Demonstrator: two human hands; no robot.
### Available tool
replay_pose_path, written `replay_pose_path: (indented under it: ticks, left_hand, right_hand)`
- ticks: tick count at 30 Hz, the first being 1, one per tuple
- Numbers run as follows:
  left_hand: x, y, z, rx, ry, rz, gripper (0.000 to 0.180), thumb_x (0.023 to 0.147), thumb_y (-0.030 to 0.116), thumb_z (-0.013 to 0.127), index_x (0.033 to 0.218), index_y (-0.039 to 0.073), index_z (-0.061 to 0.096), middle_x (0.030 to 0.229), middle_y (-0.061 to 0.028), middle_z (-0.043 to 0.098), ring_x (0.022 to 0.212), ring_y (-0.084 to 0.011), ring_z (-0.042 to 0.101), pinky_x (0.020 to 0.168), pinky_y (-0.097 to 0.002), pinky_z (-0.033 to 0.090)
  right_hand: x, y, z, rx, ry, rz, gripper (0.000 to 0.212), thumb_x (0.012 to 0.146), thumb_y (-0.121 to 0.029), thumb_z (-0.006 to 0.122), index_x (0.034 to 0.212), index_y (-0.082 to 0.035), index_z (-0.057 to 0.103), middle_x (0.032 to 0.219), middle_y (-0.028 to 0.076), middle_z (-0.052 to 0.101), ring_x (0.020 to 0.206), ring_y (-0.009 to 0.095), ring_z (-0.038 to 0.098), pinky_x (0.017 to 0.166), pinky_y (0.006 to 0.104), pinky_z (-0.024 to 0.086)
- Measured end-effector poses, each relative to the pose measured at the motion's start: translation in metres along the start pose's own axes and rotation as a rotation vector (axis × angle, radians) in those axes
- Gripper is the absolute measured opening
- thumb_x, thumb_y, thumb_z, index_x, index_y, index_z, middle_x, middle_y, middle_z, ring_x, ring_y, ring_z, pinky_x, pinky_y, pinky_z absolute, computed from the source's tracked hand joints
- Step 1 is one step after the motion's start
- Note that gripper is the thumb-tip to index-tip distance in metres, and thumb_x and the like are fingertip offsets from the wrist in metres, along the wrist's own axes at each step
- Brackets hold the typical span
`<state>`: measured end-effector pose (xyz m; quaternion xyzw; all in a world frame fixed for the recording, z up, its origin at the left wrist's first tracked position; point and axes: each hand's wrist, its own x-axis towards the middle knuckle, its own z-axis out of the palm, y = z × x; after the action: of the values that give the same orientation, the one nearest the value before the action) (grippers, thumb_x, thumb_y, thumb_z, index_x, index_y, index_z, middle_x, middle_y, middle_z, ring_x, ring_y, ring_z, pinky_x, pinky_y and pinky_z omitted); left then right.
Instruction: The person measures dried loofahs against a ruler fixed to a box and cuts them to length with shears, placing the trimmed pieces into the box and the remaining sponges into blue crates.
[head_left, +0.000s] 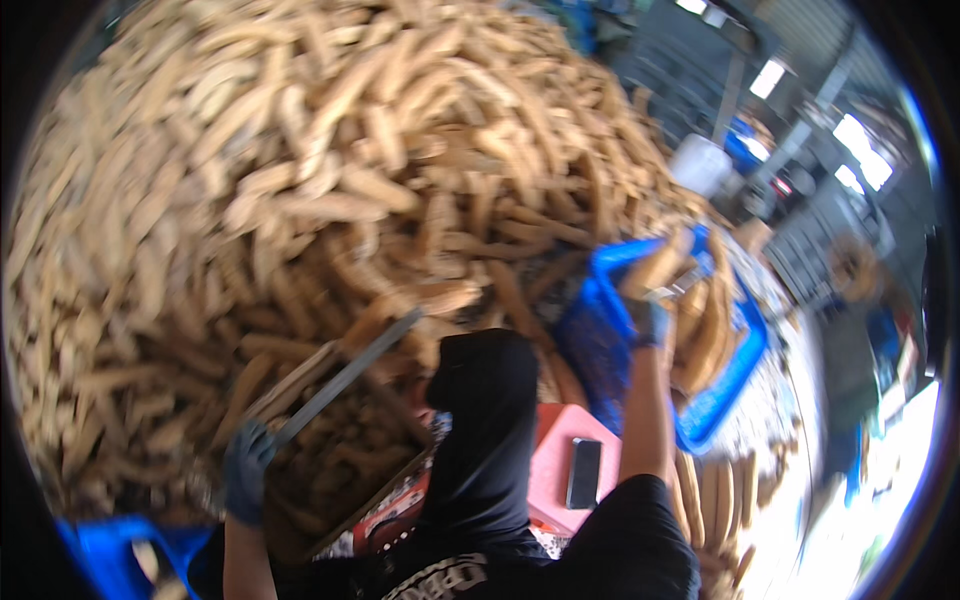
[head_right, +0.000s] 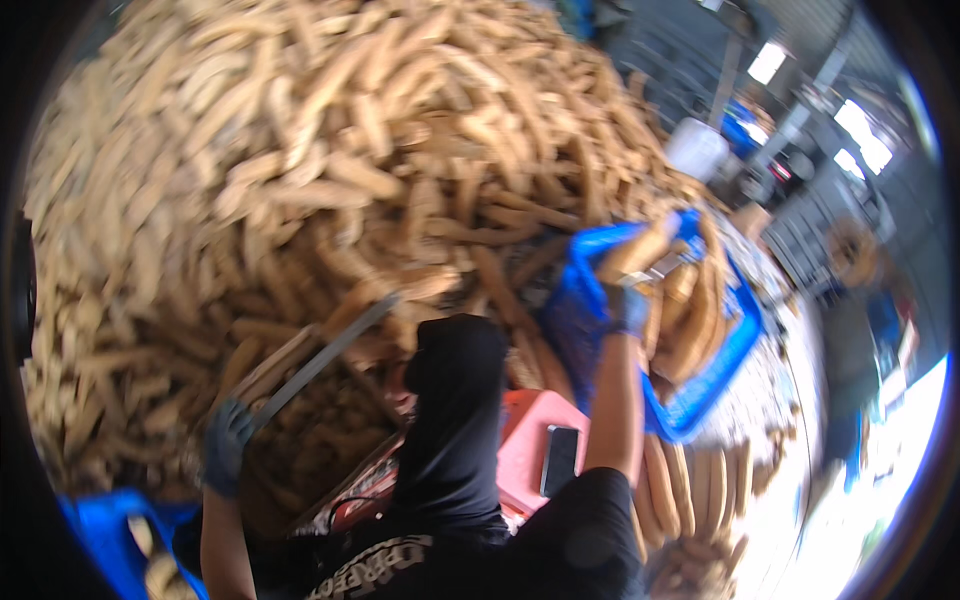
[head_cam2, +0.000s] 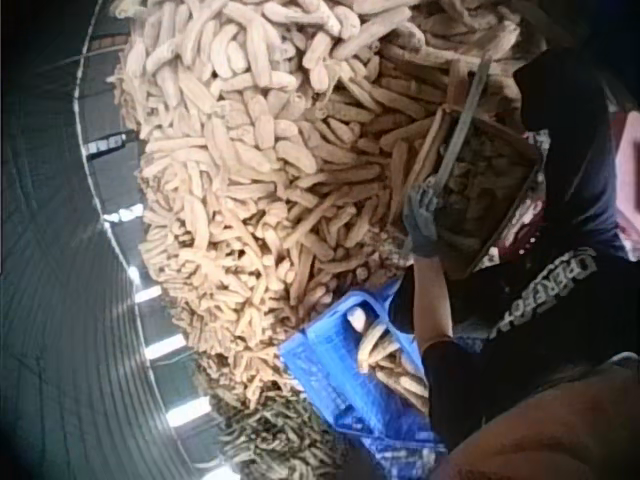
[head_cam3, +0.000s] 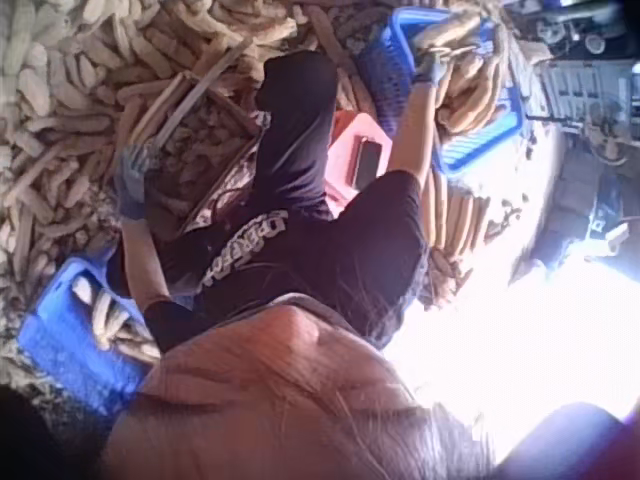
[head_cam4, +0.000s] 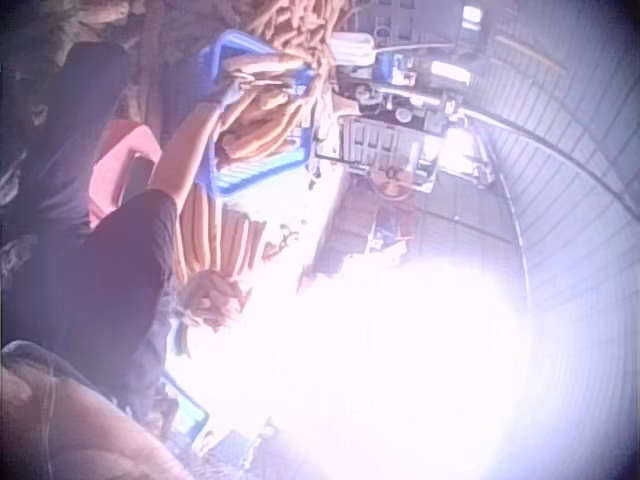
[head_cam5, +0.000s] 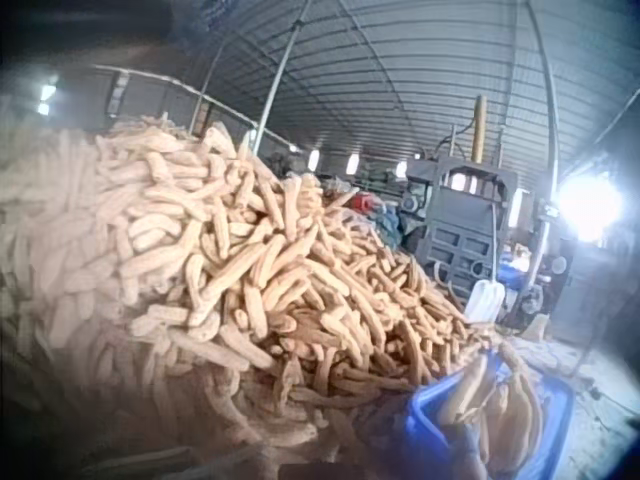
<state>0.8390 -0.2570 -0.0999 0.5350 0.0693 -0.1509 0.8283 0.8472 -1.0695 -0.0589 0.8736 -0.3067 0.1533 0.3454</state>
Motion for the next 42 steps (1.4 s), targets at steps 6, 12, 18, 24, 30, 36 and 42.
replay_pose_path:
  ticks: [6, 12, 18, 24, 30, 36, 42]
  left_hand:
    - [-0.025, 0.058, 0.004, -0.071, 0.324, 0.013, 0.037, 0.091, 0.036, 0.051, 0.115, 0.008, 0.055, 0.104, -0.0042, 0.059, 0.092, -0.0159, 0.057, 0.082, -0.0287, 0.045]
    - [-0.023, 0.066, -0.026, -0.050, 0.399, 0.004, 0.034, 0.092, 0.033, 0.054, 0.114, 0.008, 0.055, 0.106, -0.0042, 0.060, 0.094, -0.0157, 0.057, 0.081, -0.0295, 0.046]
    - [-0.024, 0.067, -0.044, -0.111, 0.492, 0.067, 0.035, 0.093, 0.032, 0.052, 0.116, 0.007, 0.054, 0.110, -0.0056, 0.060, 0.092, -0.0158, 0.059, 0.082, -0.0300, 0.048]
    - [-0.025, 0.074, -0.059, -0.115, 0.488, 0.094, 0.036, 0.093, 0.033, 0.053, 0.115, 0.005, 0.054, 0.107, -0.0067, 0.061, 0.089, -0.0162, 0.060, 0.080, -0.0294, 0.048]
    - [-0.021, 0.097, -0.053, -0.075, 0.516, 0.005, 0.040, 0.091, 0.035, 0.055, 0.116, 0.004, 0.054, 0.107, -0.0081, 0.062, 0.096, -0.0196, 0.061, 0.086, -0.0329, 0.048]
    - [-0.018, 0.094, -0.055, -0.060, 0.464, -0.021, 0.043, 0.092, 0.035, 0.055, 0.121, 0.004, 0.052, 0.110, -0.0068, 0.060, 0.096, -0.0171, 0.059, 0.088, -0.0311, 0.047]
    - [-0.010, 0.083, -0.051, 0.124, 0.461, 0.032, 0.044, 0.091, 0.028, 0.058, 0.124, 0.000, 0.048, 0.113, -0.0075, 0.057, 0.102, -0.0162, 0.056, 0.090, -0.0286, 0.045]
  right_hand:
    - [-0.023, -0.060, -0.016, 1.927, -0.358, 0.690, 0.031, 0.092, -0.034, 0.052, 0.079, -0.006, 0.058, 0.061, 0.004, 0.054, 0.050, 0.015, 0.054, 0.043, 0.0248, 0.039]
    - [-0.011, -0.251, -0.228, 1.242, 0.144, -0.344, 0.022, 0.083, -0.018, 0.060, 0.098, -0.003, 0.056, 0.084, 0.017, 0.059, 0.075, 0.032, 0.059, 0.066, 0.0384, 0.048]
    - [-0.028, -0.443, -0.340, 0.728, -0.205, -1.079, 0.066, 0.070, -0.051, 0.068, 0.113, -0.003, 0.053, 0.116, 0.016, 0.055, 0.109, 0.029, 0.054, 0.091, 0.0377, 0.044]
    - [-0.073, -0.611, -0.345, 0.331, -0.452, -1.143, 0.074, 0.068, -0.058, 0.065, 0.119, -0.005, 0.055, 0.119, 0.016, 0.057, 0.109, 0.028, 0.057, 0.091, 0.0369, 0.046]
    - [-0.110, -0.673, -0.334, 0.258, -0.847, -1.046, 0.073, 0.073, -0.060, 0.060, 0.123, -0.008, 0.056, 0.132, 0.013, 0.050, 0.117, 0.029, 0.052, 0.096, 0.0379, 0.045]
    - [-0.066, -0.643, -0.321, 0.526, -0.845, -1.142, 0.052, 0.079, -0.050, 0.060, 0.107, -0.006, 0.063, 0.104, 0.015, 0.064, 0.091, 0.026, 0.063, 0.078, 0.0369, 0.050]
    - [-0.053, -0.543, -0.384, 0.975, -0.975, -1.449, 0.040, 0.086, -0.035, 0.062, 0.108, -0.003, 0.053, 0.074, 0.004, 0.060, 0.066, 0.014, 0.059, 0.061, 0.0266, 0.050]
